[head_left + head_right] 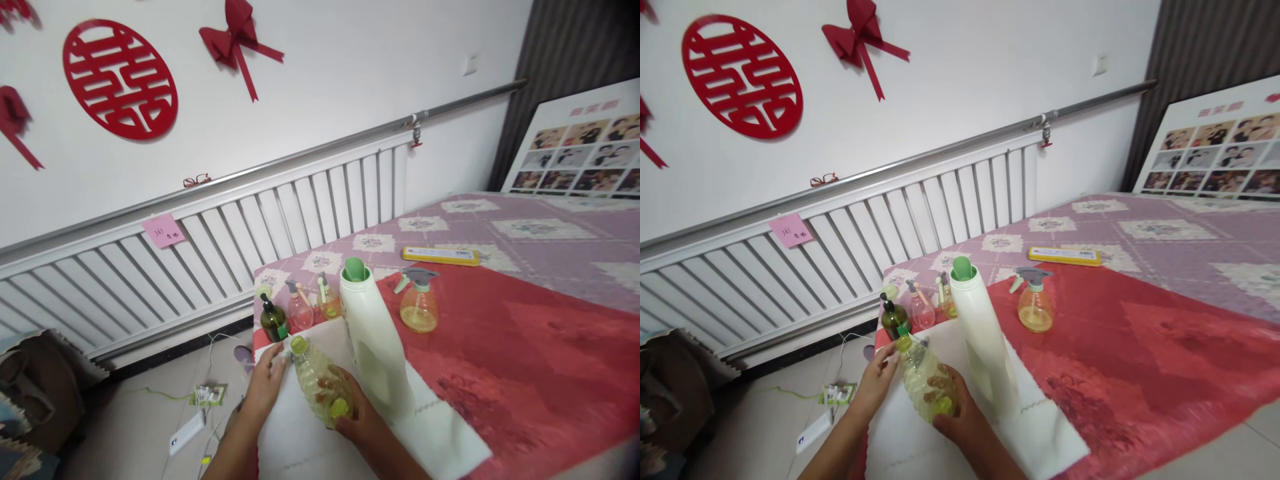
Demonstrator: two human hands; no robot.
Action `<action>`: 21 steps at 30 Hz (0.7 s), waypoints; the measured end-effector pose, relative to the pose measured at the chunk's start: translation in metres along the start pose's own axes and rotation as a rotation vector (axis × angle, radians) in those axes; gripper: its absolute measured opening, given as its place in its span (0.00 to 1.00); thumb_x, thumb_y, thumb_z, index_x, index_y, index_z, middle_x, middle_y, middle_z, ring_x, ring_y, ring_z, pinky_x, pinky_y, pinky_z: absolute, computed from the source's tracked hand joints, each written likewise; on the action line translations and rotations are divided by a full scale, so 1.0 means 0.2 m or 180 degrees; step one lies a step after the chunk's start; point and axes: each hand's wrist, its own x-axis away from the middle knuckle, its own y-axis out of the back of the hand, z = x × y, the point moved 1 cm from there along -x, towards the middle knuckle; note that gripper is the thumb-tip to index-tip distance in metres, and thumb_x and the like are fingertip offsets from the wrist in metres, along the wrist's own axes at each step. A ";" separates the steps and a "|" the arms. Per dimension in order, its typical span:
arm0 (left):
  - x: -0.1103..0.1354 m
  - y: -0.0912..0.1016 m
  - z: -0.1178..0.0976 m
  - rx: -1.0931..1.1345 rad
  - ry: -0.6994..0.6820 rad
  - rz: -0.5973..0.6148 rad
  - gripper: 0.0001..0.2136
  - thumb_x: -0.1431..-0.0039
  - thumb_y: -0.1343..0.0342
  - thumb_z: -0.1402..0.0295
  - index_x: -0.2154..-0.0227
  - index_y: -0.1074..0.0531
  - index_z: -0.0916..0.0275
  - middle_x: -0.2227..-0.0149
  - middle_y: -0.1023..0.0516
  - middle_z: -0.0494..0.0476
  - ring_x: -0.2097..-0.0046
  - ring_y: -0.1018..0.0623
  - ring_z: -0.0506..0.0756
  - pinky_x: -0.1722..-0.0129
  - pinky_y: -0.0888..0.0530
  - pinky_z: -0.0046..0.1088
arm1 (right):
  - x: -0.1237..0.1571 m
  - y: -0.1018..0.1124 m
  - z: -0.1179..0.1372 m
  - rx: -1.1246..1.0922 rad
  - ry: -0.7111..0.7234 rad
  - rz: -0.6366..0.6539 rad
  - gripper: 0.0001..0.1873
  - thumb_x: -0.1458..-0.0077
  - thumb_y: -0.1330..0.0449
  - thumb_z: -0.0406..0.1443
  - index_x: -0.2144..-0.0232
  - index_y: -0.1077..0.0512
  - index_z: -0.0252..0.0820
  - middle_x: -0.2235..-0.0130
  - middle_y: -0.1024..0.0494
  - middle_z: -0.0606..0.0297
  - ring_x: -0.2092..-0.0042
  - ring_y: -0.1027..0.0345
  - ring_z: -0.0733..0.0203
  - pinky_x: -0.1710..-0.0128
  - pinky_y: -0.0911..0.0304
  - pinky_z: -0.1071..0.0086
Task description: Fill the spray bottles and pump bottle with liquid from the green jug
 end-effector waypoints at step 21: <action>0.24 -0.22 -0.06 0.0897 -0.0036 0.0346 0.41 0.61 0.30 0.54 0.45 0.43 0.58 0.48 0.27 0.65 0.46 0.26 0.64 0.47 0.30 0.41 | -0.03 -0.01 -0.03 0.0612 -0.0016 -0.0077 0.52 0.59 0.31 0.48 0.37 0.51 0.49 0.38 0.40 0.50 0.42 0.39 0.48 0.48 0.39 0.56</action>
